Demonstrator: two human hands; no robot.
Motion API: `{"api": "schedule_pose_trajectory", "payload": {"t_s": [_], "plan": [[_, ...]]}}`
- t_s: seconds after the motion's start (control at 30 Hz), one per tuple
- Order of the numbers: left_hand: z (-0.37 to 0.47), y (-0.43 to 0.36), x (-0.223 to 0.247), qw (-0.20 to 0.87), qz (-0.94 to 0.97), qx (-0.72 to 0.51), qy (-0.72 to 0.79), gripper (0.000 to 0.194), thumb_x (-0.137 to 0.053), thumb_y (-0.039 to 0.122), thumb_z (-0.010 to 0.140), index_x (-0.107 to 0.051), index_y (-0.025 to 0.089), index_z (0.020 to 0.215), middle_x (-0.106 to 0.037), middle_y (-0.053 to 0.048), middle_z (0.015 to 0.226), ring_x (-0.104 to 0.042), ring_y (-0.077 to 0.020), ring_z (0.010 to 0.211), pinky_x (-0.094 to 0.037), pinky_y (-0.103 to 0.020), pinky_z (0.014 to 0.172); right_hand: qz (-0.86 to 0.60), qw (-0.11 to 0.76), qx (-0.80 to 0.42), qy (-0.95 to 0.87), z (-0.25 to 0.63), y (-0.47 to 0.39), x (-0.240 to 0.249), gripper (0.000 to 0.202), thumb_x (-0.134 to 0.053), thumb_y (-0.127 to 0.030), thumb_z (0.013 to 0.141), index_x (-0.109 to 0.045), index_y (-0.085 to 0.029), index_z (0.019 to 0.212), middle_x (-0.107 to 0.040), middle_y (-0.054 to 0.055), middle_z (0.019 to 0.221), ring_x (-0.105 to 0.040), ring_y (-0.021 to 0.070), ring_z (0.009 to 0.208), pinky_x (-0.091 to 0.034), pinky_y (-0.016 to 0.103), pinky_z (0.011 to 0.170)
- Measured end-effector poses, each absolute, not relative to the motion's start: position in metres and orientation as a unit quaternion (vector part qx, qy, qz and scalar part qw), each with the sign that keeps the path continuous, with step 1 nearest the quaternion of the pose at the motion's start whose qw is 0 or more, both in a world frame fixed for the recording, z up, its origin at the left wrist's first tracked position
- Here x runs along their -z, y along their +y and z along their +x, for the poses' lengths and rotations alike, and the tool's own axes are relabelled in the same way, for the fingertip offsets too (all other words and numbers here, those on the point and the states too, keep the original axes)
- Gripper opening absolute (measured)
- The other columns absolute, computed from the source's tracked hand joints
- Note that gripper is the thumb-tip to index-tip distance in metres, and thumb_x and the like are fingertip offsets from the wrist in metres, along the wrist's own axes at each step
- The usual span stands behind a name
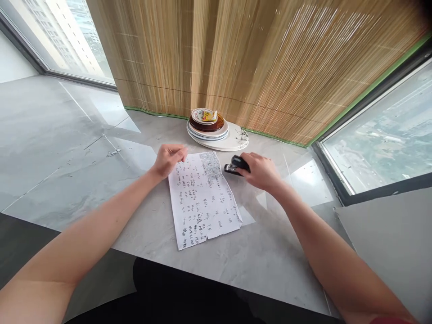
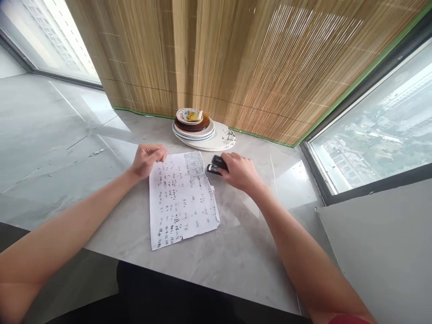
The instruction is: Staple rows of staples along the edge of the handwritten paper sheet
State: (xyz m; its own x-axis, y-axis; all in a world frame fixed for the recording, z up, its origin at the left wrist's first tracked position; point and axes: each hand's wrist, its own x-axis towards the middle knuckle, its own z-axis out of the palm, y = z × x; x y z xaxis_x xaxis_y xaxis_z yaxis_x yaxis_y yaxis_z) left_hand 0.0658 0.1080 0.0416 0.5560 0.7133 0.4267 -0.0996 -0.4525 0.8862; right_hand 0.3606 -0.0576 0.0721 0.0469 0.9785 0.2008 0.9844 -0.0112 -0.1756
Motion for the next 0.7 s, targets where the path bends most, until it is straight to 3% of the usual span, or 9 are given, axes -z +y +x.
{"api": "schedule_pose_trajectory", "payload": {"t_s": [0.1,0.2,0.43,0.7], "plan": [[0.064,0.117,-0.039,0.575,0.63,-0.469,0.229,0.058,-0.072,0.039,0.089,-0.035,0.02,0.048,-0.033,0.001,0.052,-0.034,-0.0114,0.051,-0.033,-0.028,0.052,-0.751,0.254,0.048,-0.607,0.349,-0.059,-0.085,0.019,-0.066,-0.041,0.095,-0.06,-0.023,0.096,-0.069,0.007,0.083,-0.059,0.0228,0.071,-0.038,0.037,0.066],[0.061,0.122,-0.04,0.652,0.564,-0.465,0.201,0.064,-0.075,0.038,0.087,-0.024,0.02,0.053,-0.025,0.004,0.053,-0.029,-0.0103,0.049,-0.032,-0.025,0.048,-0.723,0.346,0.024,-0.598,0.305,-0.051,-0.084,0.019,-0.064,-0.042,0.098,-0.057,-0.024,0.097,-0.069,0.006,0.081,-0.06,0.0221,0.069,-0.04,0.036,0.064],[0.058,0.126,-0.042,0.682,0.529,-0.475,0.17,0.06,-0.074,0.039,0.091,-0.028,0.02,0.056,-0.029,0.003,0.056,-0.028,-0.0096,0.049,-0.029,-0.023,0.046,-0.722,0.246,-0.062,-0.644,0.21,-0.022,-0.048,0.009,-0.056,-0.031,0.099,-0.051,-0.024,0.102,-0.073,0.01,0.098,-0.065,0.0251,0.082,-0.039,0.034,0.067],[0.058,0.129,-0.036,0.68,0.546,-0.459,0.172,0.058,-0.076,0.04,0.086,-0.035,0.019,0.052,-0.038,0.001,0.058,-0.032,-0.0094,0.051,-0.028,-0.026,0.047,-0.803,0.199,-0.034,-0.56,0.253,-0.092,-0.039,0.006,-0.051,-0.031,0.1,-0.048,-0.025,0.099,-0.071,0.012,0.094,-0.067,0.0312,0.081,-0.038,0.038,0.063]]}}
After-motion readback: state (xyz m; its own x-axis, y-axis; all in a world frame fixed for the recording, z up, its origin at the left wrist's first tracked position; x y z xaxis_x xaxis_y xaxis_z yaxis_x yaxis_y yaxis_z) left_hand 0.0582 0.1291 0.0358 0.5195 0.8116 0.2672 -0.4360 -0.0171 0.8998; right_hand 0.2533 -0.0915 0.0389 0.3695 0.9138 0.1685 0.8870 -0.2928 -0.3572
